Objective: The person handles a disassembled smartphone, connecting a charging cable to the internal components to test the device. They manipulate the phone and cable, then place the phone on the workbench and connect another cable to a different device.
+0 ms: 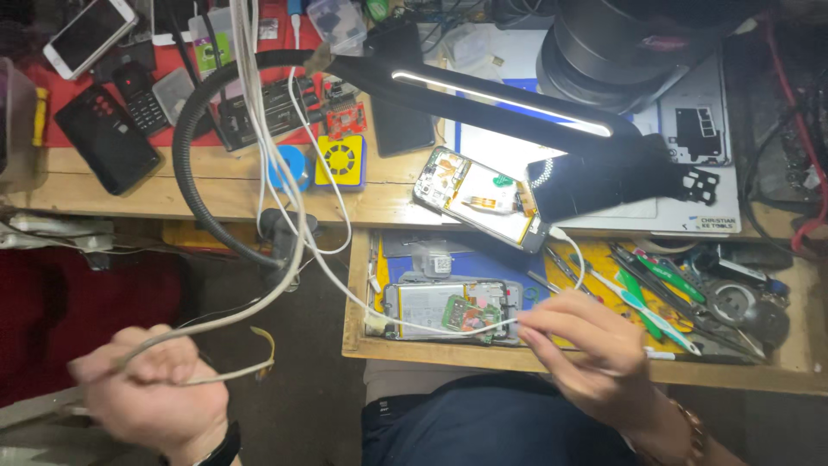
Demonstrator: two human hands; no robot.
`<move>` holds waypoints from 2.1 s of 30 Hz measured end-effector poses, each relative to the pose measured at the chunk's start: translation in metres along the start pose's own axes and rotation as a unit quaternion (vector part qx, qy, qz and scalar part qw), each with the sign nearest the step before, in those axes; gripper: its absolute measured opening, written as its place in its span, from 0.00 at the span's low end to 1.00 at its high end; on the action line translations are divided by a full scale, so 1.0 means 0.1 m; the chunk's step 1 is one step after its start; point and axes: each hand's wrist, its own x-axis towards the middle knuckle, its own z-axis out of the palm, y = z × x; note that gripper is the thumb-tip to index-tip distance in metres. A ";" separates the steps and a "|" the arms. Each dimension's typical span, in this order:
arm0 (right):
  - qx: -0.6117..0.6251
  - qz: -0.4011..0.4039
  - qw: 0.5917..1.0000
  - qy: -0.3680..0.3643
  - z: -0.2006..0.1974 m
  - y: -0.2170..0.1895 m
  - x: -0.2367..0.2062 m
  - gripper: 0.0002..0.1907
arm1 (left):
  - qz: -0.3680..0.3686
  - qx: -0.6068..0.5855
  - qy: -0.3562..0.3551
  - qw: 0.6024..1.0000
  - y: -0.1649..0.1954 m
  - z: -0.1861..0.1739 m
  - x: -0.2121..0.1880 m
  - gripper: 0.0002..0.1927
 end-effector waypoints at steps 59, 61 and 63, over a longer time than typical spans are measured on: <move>-0.214 0.019 0.976 0.039 -0.08 0.60 0.25 0.15 | 0.269 0.474 -0.432 0.718 -0.80 2.09 -0.23 0.33; -0.212 0.030 0.975 0.053 -0.03 0.61 0.23 0.15 | 0.261 0.462 -0.424 0.734 -0.81 2.09 -0.26 0.34; -0.198 0.044 0.977 0.065 0.00 0.61 0.21 0.15 | 0.257 0.452 -0.407 0.751 -0.82 2.09 -0.29 0.34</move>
